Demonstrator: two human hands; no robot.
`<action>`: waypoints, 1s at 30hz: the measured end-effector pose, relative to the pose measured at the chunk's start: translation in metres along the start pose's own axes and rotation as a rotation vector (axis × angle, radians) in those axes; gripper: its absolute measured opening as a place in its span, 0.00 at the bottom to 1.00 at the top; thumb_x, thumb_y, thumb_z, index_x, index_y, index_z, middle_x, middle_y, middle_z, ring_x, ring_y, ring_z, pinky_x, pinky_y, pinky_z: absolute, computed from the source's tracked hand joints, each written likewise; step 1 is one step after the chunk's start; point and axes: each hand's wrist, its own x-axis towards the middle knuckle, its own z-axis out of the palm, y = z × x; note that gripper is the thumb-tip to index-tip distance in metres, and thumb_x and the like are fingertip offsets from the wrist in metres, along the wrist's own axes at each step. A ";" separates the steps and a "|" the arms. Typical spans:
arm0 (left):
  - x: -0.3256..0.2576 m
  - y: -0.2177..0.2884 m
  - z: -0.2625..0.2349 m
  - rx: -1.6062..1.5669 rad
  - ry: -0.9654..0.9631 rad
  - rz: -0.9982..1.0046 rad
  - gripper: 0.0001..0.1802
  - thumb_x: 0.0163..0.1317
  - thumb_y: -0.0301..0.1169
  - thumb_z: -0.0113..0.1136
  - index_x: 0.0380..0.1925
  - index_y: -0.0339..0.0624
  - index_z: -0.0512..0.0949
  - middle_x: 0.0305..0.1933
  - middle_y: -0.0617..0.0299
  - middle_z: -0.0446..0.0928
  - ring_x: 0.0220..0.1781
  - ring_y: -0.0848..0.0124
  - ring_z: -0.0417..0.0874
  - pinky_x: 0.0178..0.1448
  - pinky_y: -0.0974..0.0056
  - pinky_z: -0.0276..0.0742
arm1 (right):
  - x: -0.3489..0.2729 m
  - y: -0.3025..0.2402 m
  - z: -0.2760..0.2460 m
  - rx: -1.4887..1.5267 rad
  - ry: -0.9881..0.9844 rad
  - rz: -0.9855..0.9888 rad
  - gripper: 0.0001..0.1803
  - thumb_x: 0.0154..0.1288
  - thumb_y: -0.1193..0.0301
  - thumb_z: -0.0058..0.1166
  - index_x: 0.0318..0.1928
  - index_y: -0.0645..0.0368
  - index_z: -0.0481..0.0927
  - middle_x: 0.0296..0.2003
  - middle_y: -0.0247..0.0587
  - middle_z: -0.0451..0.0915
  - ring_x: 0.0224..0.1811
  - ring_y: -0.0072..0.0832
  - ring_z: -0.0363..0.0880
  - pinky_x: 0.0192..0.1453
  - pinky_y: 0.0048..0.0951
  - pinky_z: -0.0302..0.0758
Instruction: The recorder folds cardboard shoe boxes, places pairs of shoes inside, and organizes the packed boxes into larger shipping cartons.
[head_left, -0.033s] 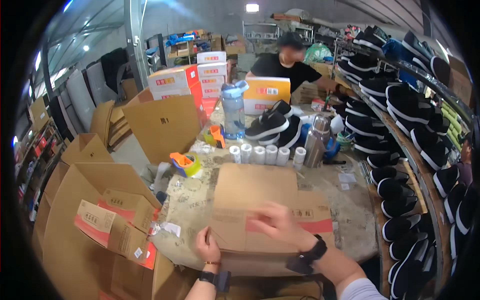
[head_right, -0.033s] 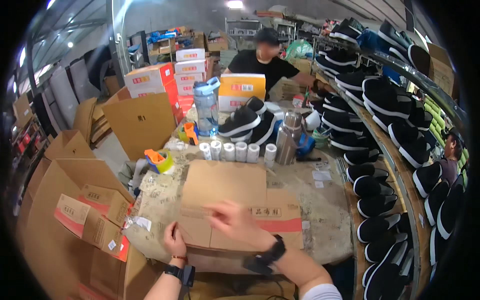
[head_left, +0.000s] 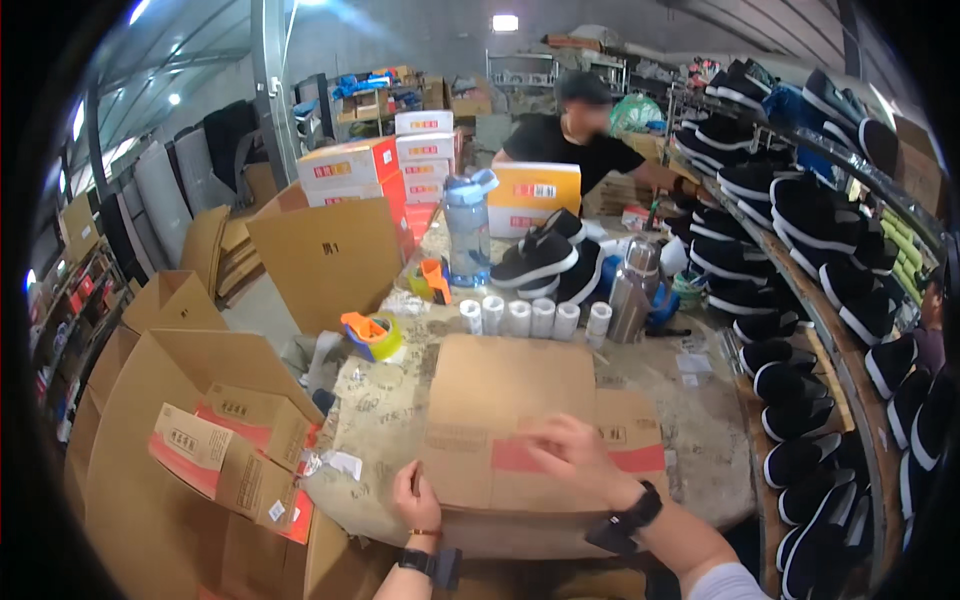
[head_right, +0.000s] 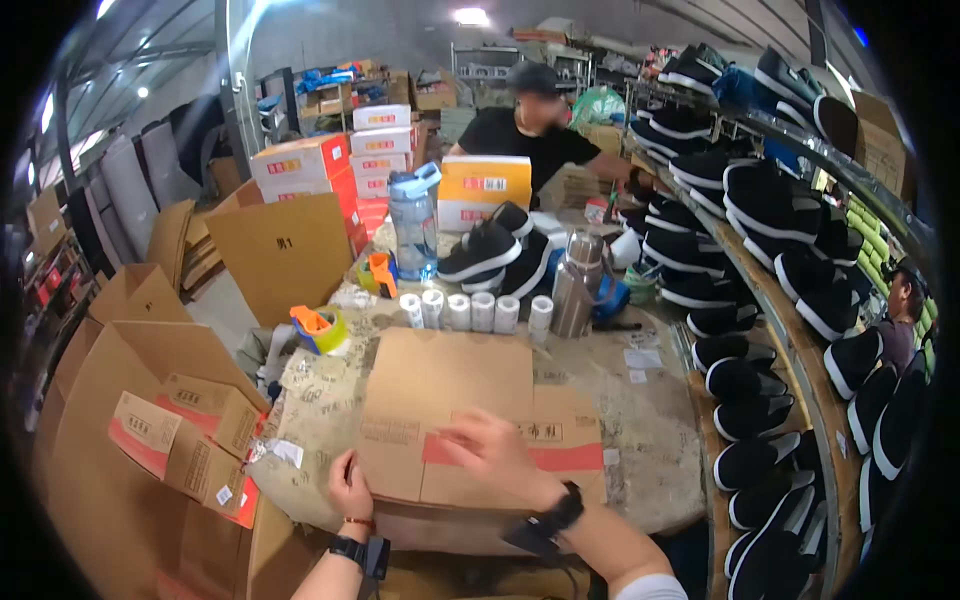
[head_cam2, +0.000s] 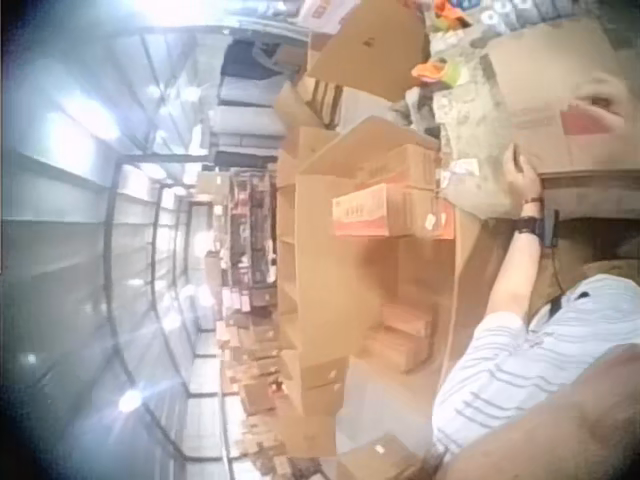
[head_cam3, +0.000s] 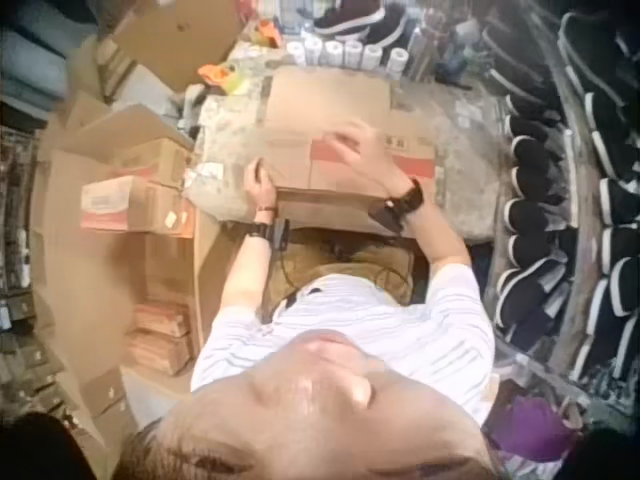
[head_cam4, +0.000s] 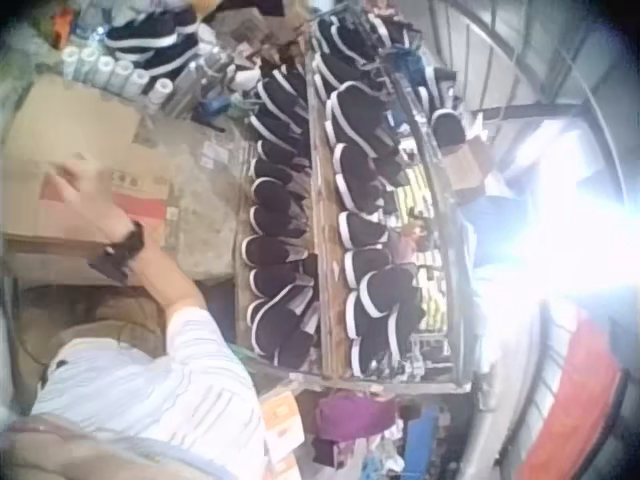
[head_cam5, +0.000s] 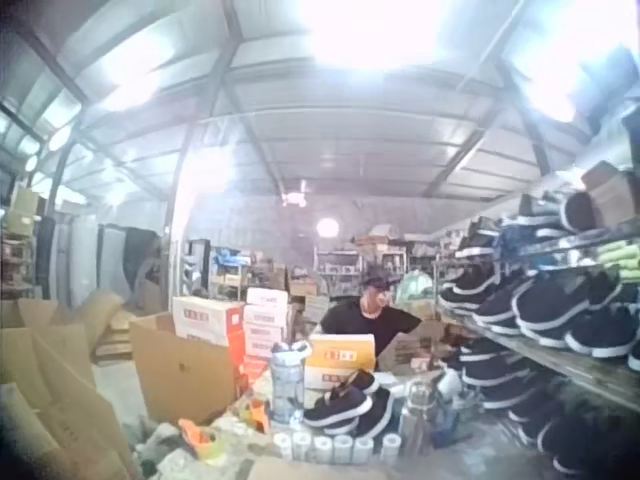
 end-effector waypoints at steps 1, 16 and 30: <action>-0.001 0.004 0.001 -0.012 -0.050 -0.040 0.17 0.57 0.19 0.48 0.47 0.31 0.77 0.49 0.53 0.77 0.52 0.63 0.78 0.59 0.62 0.72 | -0.024 0.013 -0.014 -0.082 0.046 0.163 0.11 0.58 0.74 0.60 0.42 0.57 0.84 0.36 0.42 0.79 0.31 0.31 0.80 0.36 0.28 0.78; 0.051 0.132 -0.052 0.401 -0.752 -0.231 0.31 0.56 0.32 0.61 0.61 0.36 0.68 0.58 0.40 0.73 0.58 0.55 0.77 0.59 0.59 0.73 | -0.182 0.055 -0.049 -0.435 0.120 0.565 0.54 0.36 0.47 0.74 0.64 0.60 0.68 0.67 0.67 0.50 0.69 0.58 0.54 0.70 0.44 0.59; 0.044 0.123 -0.059 0.228 -0.322 0.095 0.35 0.43 0.21 0.69 0.57 0.41 0.71 0.37 0.51 0.74 0.40 0.52 0.78 0.46 0.58 0.76 | -0.139 -0.029 -0.036 -0.236 0.284 0.208 0.39 0.55 0.57 0.65 0.63 0.62 0.67 0.61 0.64 0.66 0.62 0.59 0.67 0.66 0.47 0.65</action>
